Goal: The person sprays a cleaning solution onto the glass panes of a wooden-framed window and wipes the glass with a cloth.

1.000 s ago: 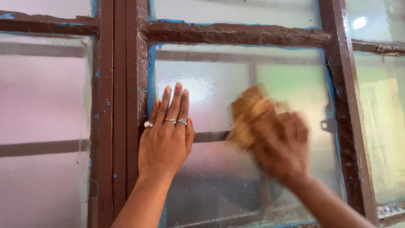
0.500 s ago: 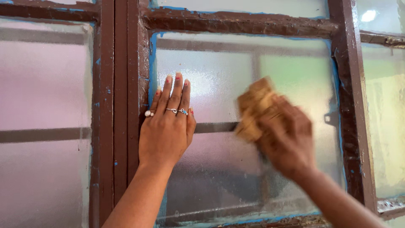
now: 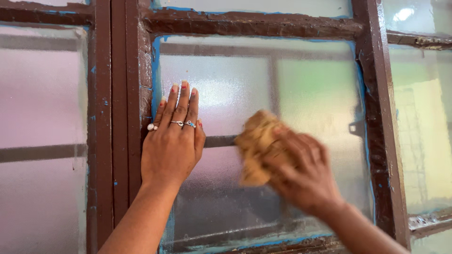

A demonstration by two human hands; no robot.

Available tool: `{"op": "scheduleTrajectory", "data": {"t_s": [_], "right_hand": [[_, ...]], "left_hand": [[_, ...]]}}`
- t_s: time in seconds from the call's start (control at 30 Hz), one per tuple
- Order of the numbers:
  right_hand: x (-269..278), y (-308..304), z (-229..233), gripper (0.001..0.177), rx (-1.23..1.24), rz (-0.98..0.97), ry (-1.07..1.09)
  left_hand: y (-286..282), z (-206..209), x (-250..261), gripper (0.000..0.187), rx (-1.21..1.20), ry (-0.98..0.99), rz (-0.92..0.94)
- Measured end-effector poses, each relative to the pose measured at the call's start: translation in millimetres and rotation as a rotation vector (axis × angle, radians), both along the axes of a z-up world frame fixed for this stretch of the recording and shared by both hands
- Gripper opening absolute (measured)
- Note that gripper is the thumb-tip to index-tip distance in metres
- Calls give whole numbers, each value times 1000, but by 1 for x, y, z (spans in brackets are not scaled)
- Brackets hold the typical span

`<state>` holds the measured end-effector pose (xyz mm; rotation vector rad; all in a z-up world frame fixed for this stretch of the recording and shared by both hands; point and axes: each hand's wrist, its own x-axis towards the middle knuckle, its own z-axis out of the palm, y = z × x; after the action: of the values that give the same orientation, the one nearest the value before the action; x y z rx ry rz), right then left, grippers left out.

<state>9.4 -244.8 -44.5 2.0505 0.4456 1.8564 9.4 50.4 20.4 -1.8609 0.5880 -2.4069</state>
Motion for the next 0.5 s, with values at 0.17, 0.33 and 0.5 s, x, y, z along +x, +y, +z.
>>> {"op": "scheduleTrajectory", "data": {"t_s": [0.17,0.33,0.5], "right_hand": [[-10,-58,28,54,509,-68,-173],[5,-13,9,62,419,-35,-207],[-8,23,-15,55,-135,186,-114]], "left_hand": [[-1,0,2,52,-8,-7,3],[-3,-1,1,50,-26,-10,-30],[-2,-1,-4,51,-17,-11,-32]]}}
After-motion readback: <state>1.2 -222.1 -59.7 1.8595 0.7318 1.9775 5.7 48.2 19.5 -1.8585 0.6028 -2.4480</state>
